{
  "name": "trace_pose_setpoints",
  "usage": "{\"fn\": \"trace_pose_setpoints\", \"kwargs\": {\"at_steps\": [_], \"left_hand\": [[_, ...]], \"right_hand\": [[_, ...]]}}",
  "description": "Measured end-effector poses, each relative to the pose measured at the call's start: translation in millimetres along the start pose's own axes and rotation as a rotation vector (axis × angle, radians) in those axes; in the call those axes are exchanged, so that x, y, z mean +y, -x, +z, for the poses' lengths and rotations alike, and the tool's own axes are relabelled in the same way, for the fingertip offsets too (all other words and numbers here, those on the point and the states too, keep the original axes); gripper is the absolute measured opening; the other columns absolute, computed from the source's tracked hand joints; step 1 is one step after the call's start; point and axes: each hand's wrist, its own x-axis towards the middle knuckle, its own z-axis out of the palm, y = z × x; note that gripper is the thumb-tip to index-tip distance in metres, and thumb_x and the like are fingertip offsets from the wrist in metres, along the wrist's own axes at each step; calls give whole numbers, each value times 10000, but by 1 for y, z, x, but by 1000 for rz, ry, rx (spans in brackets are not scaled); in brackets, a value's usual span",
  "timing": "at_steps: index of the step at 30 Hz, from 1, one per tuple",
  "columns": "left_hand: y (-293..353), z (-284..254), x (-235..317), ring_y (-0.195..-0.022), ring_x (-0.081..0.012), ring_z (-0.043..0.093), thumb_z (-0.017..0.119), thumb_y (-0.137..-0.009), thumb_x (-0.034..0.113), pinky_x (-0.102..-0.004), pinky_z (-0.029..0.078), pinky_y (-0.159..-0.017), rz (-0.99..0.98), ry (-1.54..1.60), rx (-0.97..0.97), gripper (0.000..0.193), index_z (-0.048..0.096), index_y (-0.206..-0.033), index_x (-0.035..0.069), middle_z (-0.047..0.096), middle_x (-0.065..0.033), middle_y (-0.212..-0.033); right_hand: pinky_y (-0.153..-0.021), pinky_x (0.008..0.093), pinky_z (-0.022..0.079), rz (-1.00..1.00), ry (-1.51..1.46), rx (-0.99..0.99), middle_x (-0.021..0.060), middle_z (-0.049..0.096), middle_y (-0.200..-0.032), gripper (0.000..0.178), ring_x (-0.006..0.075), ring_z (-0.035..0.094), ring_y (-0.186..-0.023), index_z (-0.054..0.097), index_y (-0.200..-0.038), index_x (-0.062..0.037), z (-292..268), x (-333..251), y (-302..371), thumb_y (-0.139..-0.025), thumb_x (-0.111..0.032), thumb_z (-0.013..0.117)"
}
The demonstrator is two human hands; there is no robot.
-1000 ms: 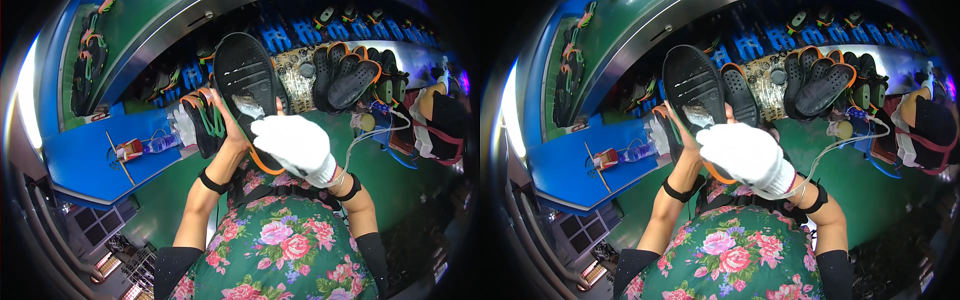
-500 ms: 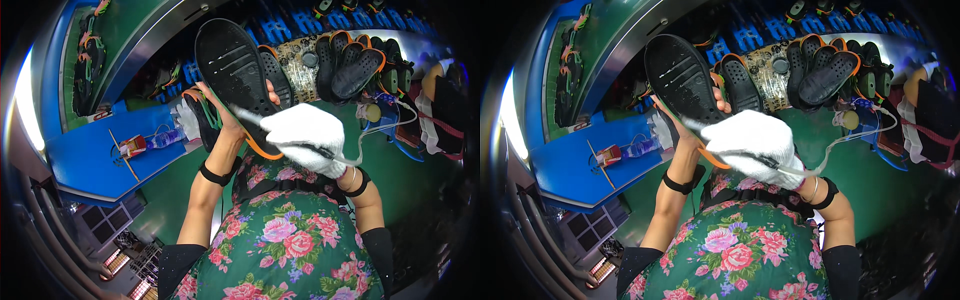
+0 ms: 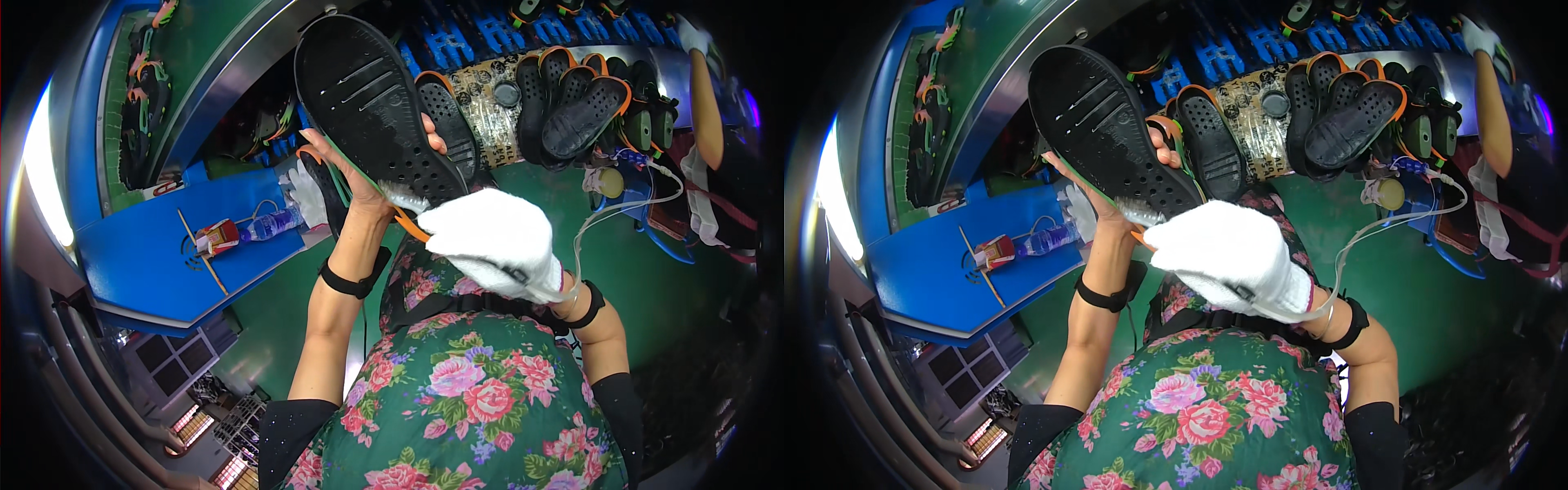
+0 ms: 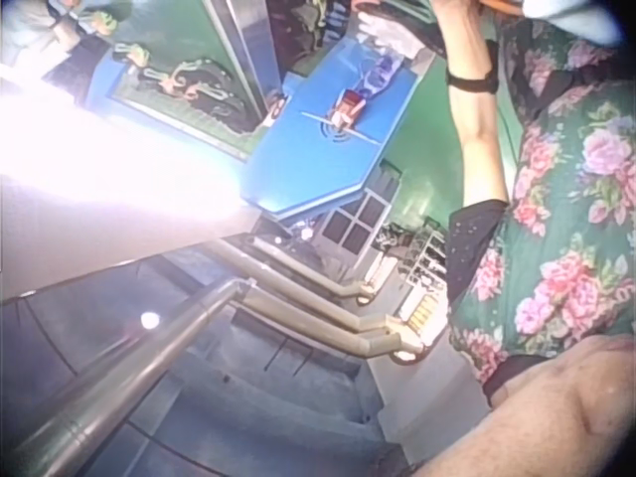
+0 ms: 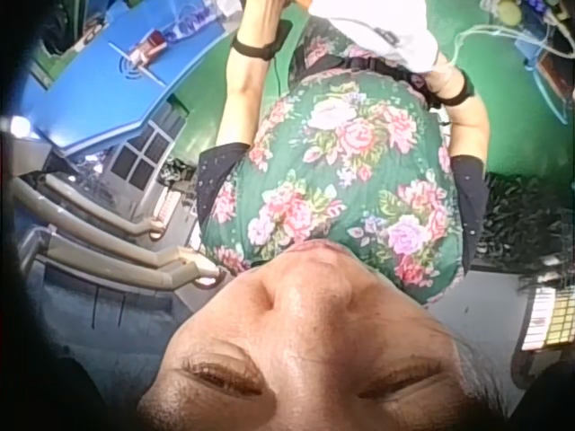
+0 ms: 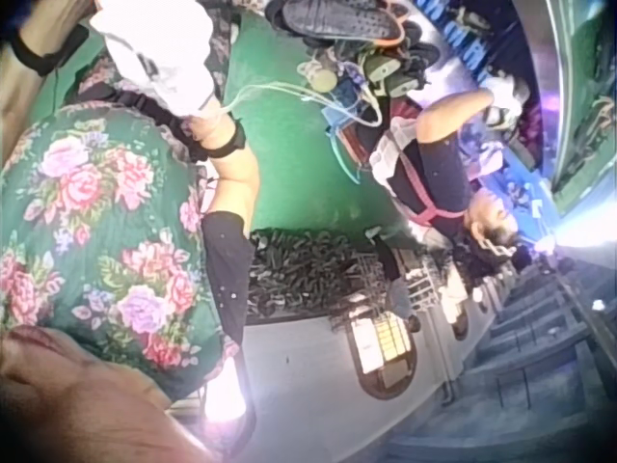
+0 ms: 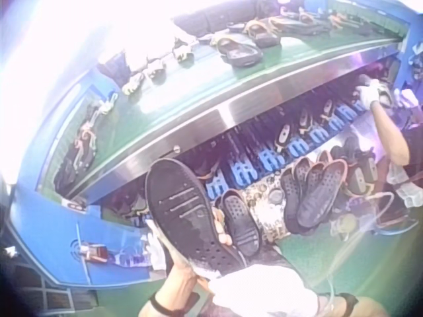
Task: Applying adhesive to shoe soles using a brush applicator on a production line.
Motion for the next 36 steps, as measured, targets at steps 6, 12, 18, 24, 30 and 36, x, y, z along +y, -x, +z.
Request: {"fn": "trace_pose_setpoints", "kwargs": {"at_steps": [6,12,18,24,30,36], "left_hand": [[-1,3,1,-874,-360,679,299,-602,1100,-497,580,-771,-3,69,-39,1340,548,-1316,-6,659,-215,-1058],[-4,2,6,-878,-383,685,328,-567,1104,-510,590,-746,18,-5,-43,1370,515,-1358,1,657,-230,-1066],[-9,3,8,-873,-390,695,328,-594,1089,-494,605,-720,38,-7,-99,1342,515,-1362,4,661,-241,-1065],[-17,-3,16,-930,-336,663,379,-594,1088,-464,555,-854,39,-113,-172,1320,593,-1240,-42,636,-207,-1037],[-22,-11,21,-962,-331,649,382,-595,1088,-464,544,-876,47,-132,-238,1323,574,-1278,-29,619,-226,-1089],[-22,-13,21,-974,-337,639,371,-593,1090,-448,537,-890,-16,-114,-191,1336,563,-1260,-50,618,-238,-1093]], "right_hand": [[-796,348,585,186,-164,111,98,787,-1052,233,253,747,-918,805,-993,-90,-8,1,1,-778,0,790],[-799,351,590,242,-347,151,130,790,-1019,177,273,762,-915,789,-935,-52,-3,3,4,-775,21,809],[-790,360,586,182,-140,71,139,789,-1006,151,267,762,-906,791,-914,-45,-5,-4,3,-774,7,814],[-791,350,588,237,-179,60,141,788,-1012,154,263,762,-908,791,-936,-41,-13,-2,1,-789,-1,813],[-818,359,577,414,-358,181,136,788,-1019,167,267,763,-906,787,-928,-45,-7,4,8,-768,1,811],[-811,355,583,151,-154,66,123,790,-1012,198,270,759,-917,801,-937,-58,-3,-7,1,-752,10,812]]}}
